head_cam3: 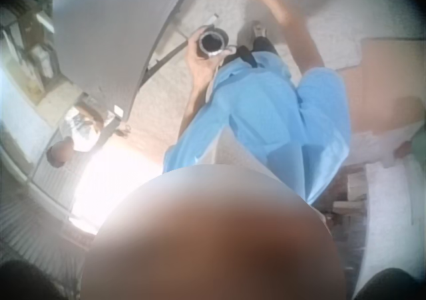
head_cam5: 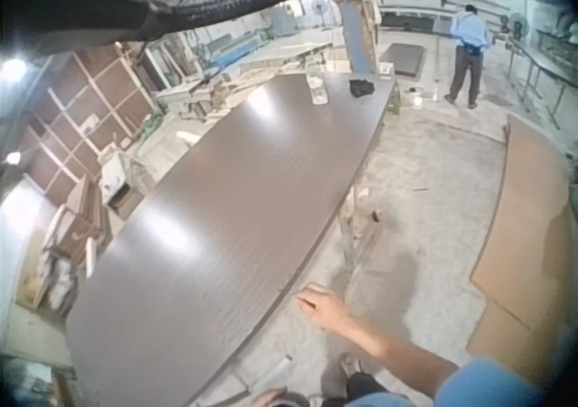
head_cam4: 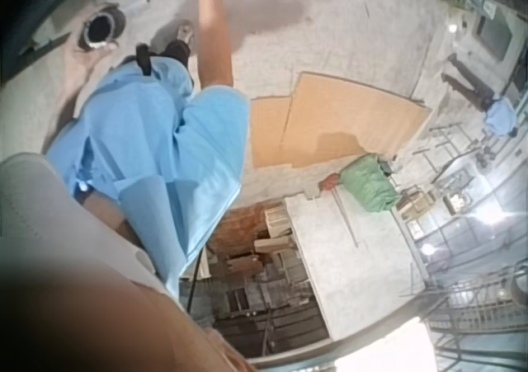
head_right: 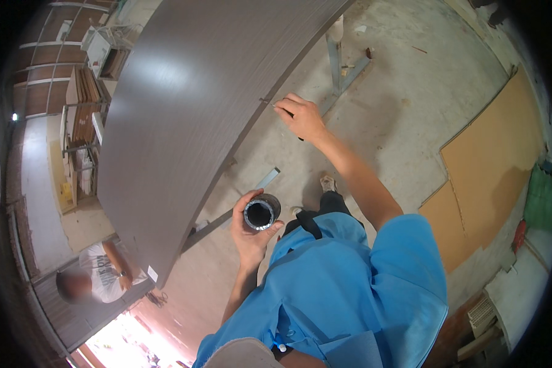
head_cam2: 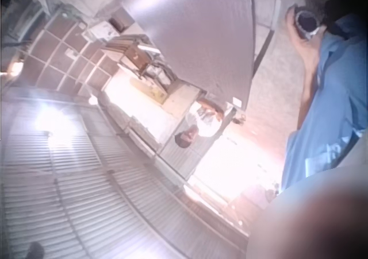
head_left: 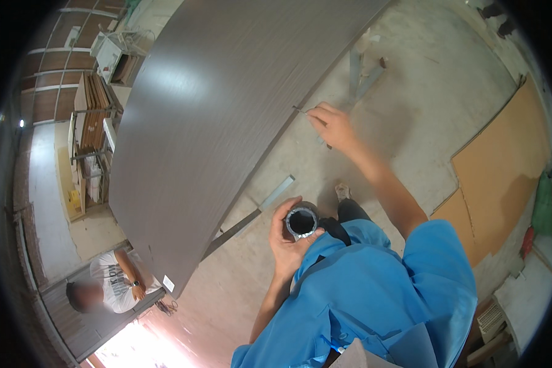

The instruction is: The person holds a small container of dark adhesive and uses a brush to apply it along the edge of a large grey board. They repeatedly dip the brush into the container and spread the adhesive along the board's edge while another person stands nearby.

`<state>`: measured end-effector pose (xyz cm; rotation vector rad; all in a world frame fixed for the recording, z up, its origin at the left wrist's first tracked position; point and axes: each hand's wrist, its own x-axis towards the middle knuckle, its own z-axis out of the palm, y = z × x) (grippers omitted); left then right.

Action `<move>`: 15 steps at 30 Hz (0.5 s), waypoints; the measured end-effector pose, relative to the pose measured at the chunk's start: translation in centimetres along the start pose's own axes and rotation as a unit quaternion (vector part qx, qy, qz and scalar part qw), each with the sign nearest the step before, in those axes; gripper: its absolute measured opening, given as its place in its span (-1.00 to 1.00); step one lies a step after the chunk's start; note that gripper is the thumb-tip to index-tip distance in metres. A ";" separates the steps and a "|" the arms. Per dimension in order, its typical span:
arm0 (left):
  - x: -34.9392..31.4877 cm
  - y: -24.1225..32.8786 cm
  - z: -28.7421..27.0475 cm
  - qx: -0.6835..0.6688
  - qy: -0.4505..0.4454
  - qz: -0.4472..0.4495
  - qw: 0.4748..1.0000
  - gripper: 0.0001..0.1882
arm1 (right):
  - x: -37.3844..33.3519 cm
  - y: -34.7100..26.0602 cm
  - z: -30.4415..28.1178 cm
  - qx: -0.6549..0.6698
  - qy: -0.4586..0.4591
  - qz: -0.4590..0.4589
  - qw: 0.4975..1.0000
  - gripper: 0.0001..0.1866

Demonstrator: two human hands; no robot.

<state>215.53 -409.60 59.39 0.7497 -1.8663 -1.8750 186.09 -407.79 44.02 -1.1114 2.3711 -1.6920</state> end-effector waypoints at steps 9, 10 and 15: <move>0.0 0.0 -0.1 0.012 0.009 0.000 1.000 -0.15 | 0.6 0.8 0.1 0.022 0.044 0.017 0.999 -0.88; 0.2 0.0 -0.1 0.017 0.010 0.000 1.000 -0.15 | 0.8 0.7 0.2 0.035 -0.016 -0.003 0.999 -0.88; 0.7 0.2 -0.2 0.027 0.015 -0.008 0.999 -0.10 | 3.6 1.3 -1.0 -0.013 0.054 0.051 0.997 -0.87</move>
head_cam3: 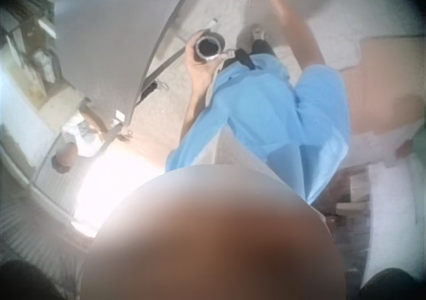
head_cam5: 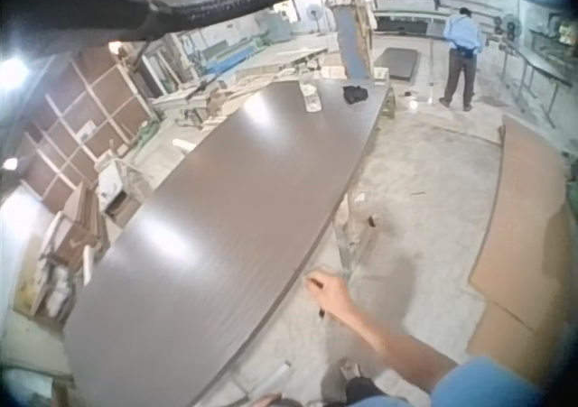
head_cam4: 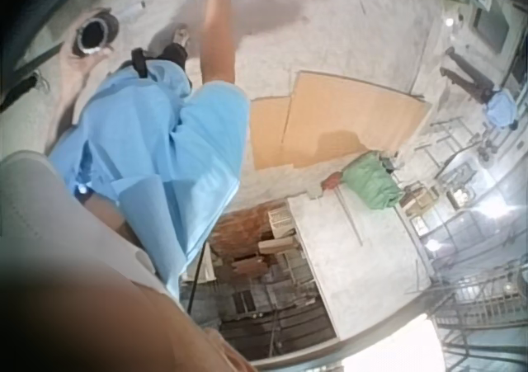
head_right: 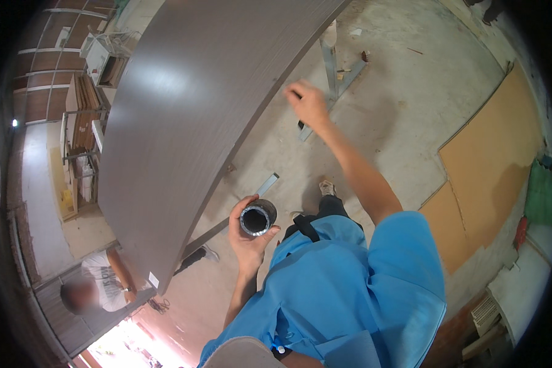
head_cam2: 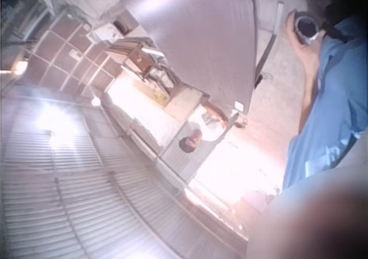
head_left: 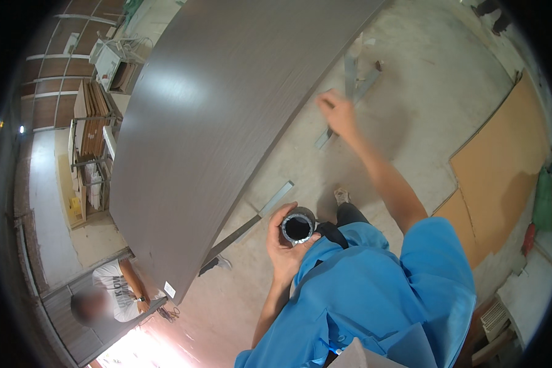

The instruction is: The person holds a small container of dark adhesive and uses a brush to apply it along the edge of a large grey board. They repeatedly dip the brush into the container and spread the adhesive along the board's edge while another person stands nearby.

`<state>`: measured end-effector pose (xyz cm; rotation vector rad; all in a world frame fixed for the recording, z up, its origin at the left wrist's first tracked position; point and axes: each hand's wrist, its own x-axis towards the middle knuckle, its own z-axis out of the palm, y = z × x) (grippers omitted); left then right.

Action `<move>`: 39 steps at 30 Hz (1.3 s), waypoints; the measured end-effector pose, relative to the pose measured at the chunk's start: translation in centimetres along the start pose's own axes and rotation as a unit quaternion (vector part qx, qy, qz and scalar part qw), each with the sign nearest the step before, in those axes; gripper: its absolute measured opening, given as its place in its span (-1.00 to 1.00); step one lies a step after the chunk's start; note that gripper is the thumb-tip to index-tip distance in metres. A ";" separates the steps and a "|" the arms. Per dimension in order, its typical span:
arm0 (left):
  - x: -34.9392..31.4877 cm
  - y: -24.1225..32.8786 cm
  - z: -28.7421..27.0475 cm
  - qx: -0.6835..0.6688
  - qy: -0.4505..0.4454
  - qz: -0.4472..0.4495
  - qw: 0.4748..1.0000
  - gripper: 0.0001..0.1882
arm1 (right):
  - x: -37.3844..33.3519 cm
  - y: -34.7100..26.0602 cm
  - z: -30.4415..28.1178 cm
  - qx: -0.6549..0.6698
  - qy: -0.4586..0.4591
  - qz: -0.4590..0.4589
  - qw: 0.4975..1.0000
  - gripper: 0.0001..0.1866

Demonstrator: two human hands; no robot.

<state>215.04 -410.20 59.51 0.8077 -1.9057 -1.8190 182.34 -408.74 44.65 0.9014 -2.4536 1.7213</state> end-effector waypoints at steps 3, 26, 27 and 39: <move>0.8 1.0 0.7 -0.018 0.003 0.000 1.000 -0.13 | 3.0 1.5 -1.7 -0.017 0.055 0.033 0.998 -0.87; 9.4 3.5 6.4 0.019 -0.007 0.025 0.999 -0.12 | 11.9 6.2 -4.3 -0.023 0.036 0.037 0.998 -0.89; 9.1 3.4 6.4 0.011 -0.003 0.005 1.000 -0.12 | 12.1 6.3 -4.4 -0.018 0.021 -0.009 1.000 -0.89; 6.2 2.0 4.3 -0.008 -0.003 -0.003 1.000 -0.12 | 10.7 7.1 -4.5 -0.029 0.028 -0.051 0.998 -0.87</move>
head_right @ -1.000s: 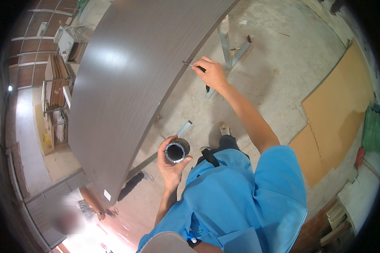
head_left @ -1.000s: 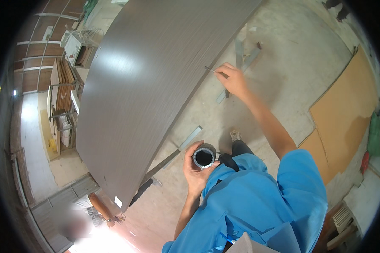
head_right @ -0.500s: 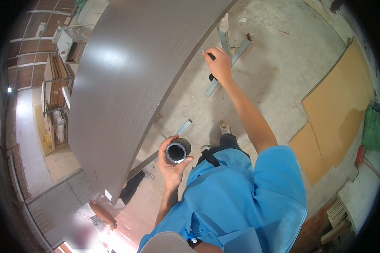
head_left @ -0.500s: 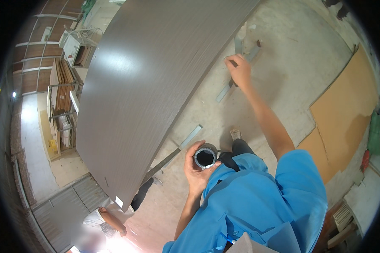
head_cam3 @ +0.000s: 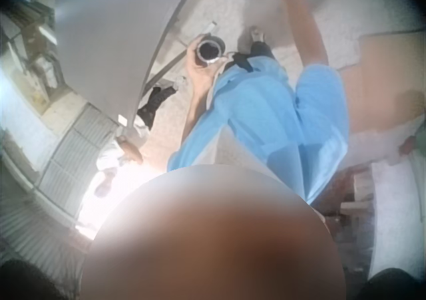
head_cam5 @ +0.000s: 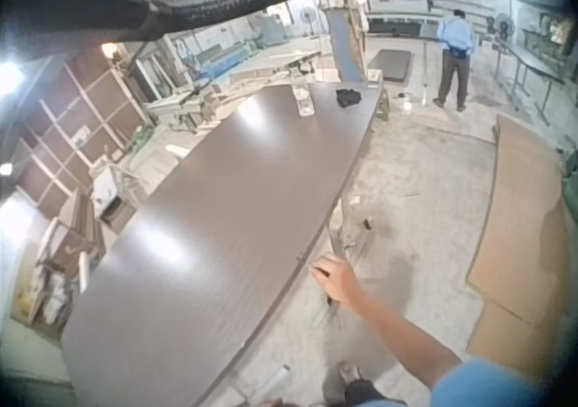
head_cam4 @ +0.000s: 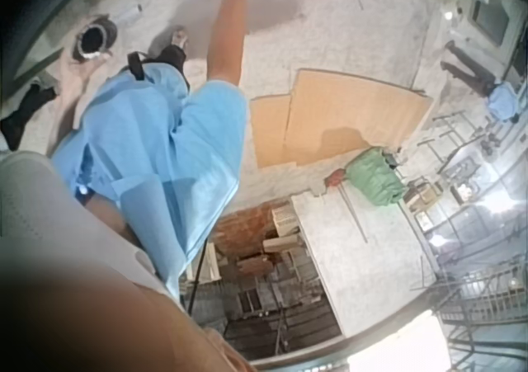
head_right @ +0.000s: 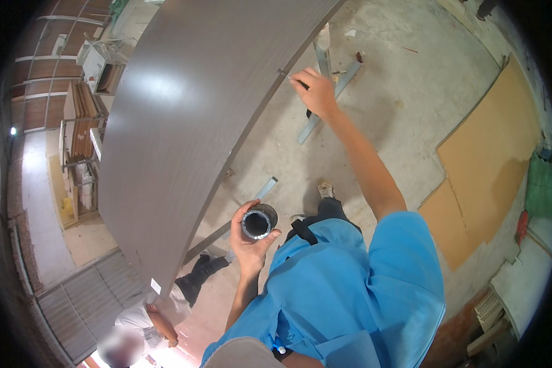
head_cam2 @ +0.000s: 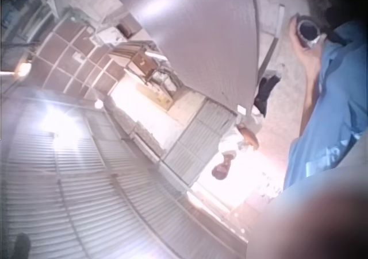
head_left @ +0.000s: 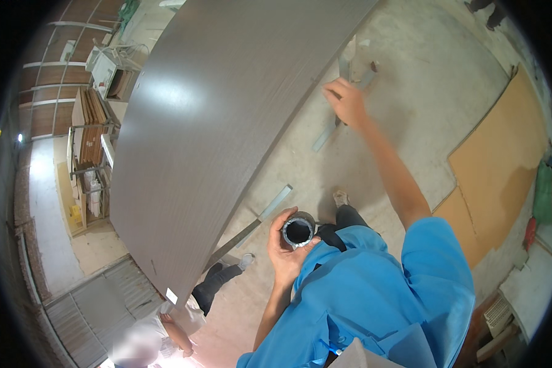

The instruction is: The person holds a small container of dark adhesive and uses a brush to apply it along the edge of a large grey board. They repeatedly dip the brush into the container and spread the adhesive along the board's edge while another person stands nearby.

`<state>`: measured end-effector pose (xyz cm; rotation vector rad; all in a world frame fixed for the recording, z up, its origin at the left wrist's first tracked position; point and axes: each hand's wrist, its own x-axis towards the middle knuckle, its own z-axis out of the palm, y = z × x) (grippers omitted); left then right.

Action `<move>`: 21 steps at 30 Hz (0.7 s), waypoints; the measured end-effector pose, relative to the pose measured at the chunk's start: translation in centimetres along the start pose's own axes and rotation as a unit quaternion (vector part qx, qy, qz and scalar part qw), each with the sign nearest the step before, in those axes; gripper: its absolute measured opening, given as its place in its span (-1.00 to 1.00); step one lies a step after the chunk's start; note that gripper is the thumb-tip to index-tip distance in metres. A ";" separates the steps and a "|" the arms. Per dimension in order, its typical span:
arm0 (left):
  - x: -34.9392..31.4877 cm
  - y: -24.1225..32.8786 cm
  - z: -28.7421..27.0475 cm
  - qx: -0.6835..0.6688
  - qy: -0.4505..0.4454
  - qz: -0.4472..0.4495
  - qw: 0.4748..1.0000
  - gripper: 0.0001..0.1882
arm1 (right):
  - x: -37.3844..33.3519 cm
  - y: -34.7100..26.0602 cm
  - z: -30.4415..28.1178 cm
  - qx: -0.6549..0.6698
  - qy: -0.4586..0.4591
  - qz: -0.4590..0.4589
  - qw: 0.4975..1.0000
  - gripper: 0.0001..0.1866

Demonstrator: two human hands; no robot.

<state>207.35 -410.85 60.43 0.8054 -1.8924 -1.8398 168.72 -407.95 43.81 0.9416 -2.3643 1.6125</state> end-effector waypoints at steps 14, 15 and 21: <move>-1.5 -1.4 -0.6 -0.012 0.013 -0.018 1.000 -0.08 | -0.7 0.9 -0.2 -0.022 0.025 0.039 0.999 -0.83; -1.7 -1.5 -0.8 -0.014 0.004 -0.010 1.000 -0.08 | -0.6 1.2 -0.2 -0.023 0.051 0.052 0.997 -0.83; -2.1 -1.8 -2.1 -0.013 -0.007 0.007 1.000 -0.13 | 6.5 1.2 -1.8 -0.046 0.118 0.057 0.990 -0.78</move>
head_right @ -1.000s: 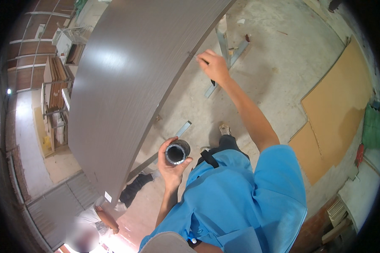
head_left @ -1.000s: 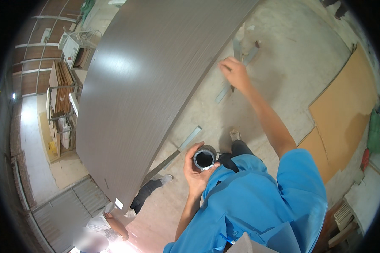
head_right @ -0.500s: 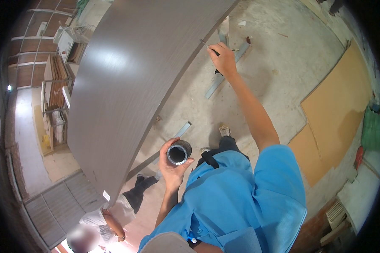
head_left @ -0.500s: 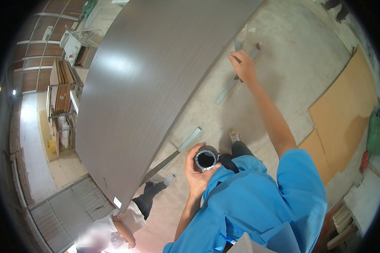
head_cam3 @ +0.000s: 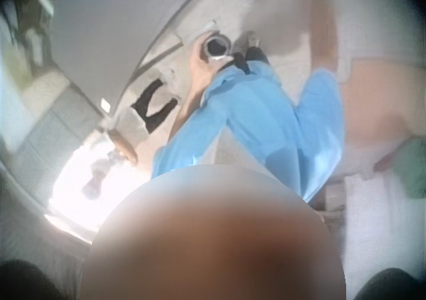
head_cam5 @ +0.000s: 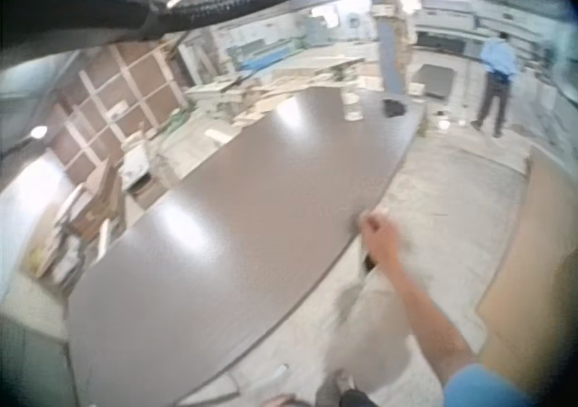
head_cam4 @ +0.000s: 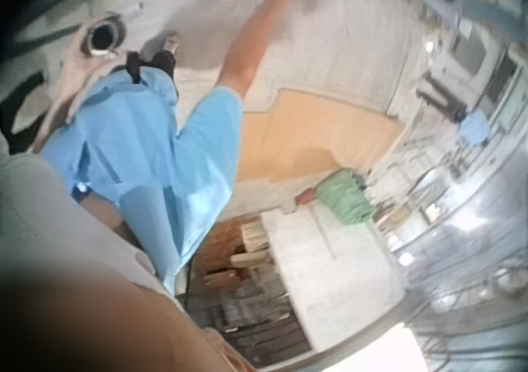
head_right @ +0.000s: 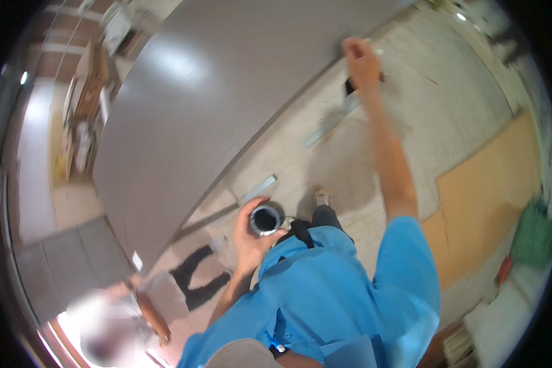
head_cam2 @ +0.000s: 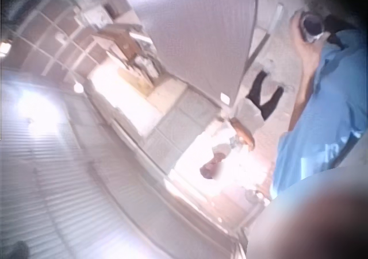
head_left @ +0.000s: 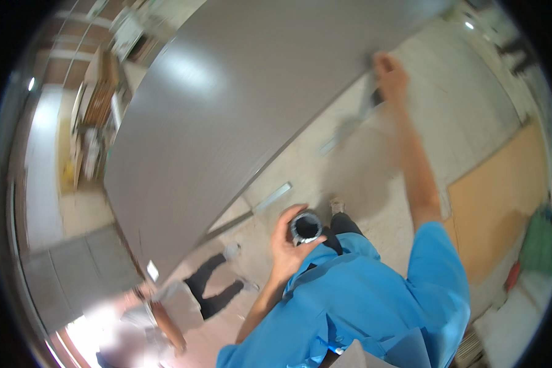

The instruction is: The person holds a small container of dark adhesive and uses a brush to apply it along the edge of a large grey board. They repeatedly dip the brush into the container and spread the adhesive along the board's edge while another person stands nearby.

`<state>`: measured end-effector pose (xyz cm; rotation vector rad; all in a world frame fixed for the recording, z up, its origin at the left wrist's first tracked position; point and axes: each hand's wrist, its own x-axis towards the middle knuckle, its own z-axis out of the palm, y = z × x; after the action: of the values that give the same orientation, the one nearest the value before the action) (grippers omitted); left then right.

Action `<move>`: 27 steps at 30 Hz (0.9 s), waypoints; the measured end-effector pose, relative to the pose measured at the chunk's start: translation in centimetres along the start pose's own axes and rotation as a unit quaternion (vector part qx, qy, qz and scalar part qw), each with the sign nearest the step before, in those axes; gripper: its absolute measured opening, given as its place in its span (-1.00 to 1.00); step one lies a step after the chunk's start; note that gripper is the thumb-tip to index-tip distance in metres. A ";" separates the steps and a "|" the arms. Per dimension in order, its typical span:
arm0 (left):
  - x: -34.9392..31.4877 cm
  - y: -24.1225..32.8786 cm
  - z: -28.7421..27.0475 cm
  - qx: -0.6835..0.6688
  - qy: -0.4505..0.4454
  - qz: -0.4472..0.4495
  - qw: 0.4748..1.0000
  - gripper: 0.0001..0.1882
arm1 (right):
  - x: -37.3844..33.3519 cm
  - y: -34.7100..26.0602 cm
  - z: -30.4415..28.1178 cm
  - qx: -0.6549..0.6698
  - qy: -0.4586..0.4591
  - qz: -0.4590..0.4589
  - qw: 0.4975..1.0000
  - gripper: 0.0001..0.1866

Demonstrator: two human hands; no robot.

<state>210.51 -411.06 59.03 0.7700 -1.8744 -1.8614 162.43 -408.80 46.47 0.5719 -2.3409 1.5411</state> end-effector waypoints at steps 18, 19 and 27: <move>-13.5 -8.5 -14.5 -0.022 0.130 0.020 0.991 -0.15 | -32.8 -16.6 16.5 -0.051 -0.183 -0.358 0.914 -0.81; -14.7 -8.8 -15.2 -0.042 0.145 0.017 0.988 -0.15 | -36.5 -18.8 17.8 -0.005 -0.193 -0.367 0.910 -0.80; -25.7 -9.6 -18.7 -0.048 0.308 -0.012 0.950 -0.13 | -60.0 -34.8 25.1 0.144 -0.257 -0.383 0.876 -0.83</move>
<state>243.12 -409.34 52.98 1.1757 -1.3700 -1.4724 231.31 -433.93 38.50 1.9050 -1.7623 1.4242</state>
